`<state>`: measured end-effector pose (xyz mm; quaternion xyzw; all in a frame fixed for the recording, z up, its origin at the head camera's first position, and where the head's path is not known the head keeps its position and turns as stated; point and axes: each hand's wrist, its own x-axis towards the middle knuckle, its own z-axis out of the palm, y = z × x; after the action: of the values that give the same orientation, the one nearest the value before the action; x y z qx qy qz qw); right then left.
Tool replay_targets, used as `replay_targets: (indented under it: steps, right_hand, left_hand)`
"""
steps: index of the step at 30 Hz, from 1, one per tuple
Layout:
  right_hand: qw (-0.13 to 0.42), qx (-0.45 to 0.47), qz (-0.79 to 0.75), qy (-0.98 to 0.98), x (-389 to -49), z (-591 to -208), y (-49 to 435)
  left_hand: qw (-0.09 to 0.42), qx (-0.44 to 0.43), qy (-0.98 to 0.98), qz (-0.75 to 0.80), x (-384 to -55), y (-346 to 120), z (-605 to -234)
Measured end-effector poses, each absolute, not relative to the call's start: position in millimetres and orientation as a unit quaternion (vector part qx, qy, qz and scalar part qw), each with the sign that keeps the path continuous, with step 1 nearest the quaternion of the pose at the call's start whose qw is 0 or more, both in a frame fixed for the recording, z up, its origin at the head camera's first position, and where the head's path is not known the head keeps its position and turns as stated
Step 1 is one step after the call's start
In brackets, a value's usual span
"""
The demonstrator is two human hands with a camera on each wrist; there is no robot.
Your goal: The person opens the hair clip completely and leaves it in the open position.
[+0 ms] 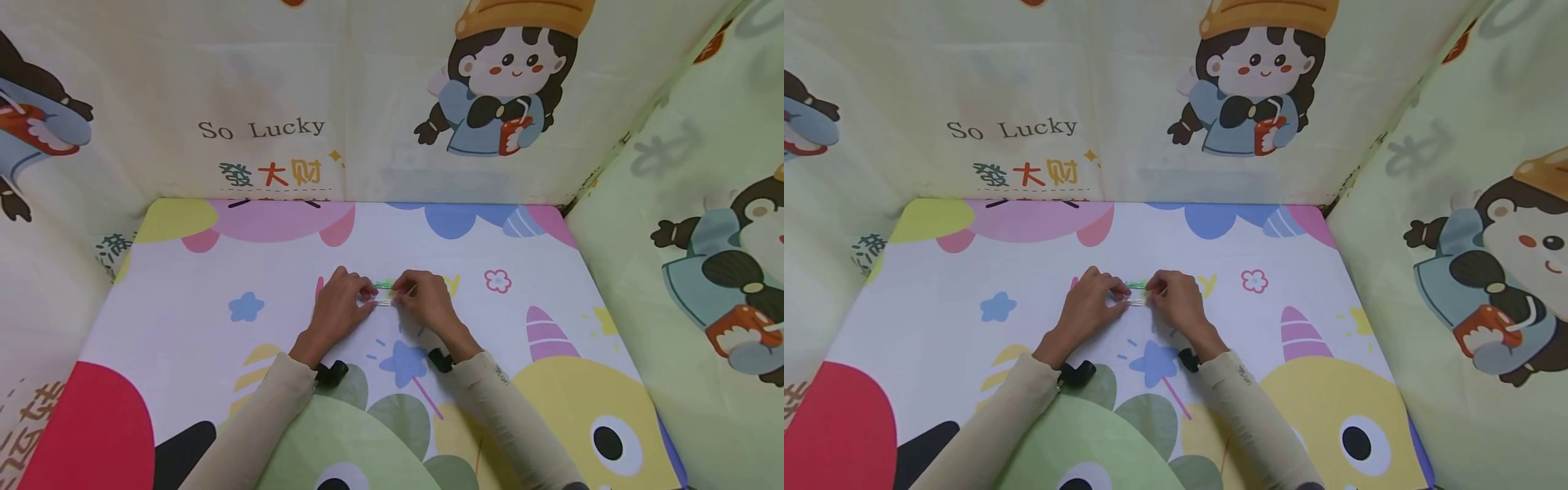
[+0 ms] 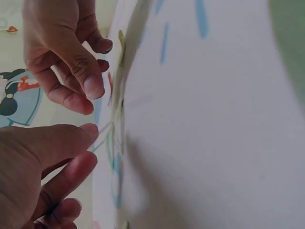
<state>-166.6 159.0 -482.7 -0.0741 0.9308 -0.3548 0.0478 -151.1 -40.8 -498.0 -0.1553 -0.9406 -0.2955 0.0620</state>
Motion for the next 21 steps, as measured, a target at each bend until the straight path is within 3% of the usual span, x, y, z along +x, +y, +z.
replay_targets:
  steps: [14, 21]
  right_hand:
    - [0.005, -0.039, -0.380, 0.924, -177.8, -479.8, 193.2]
    - [-0.012, 0.003, -0.372, 0.928, -182.2, -481.4, 205.1]
  left_hand:
    - [0.084, -0.173, -0.923, -0.334, -162.8, -23.2, -489.3]
    - [0.066, -0.167, -0.928, -0.325, -171.6, -7.5, -486.6]
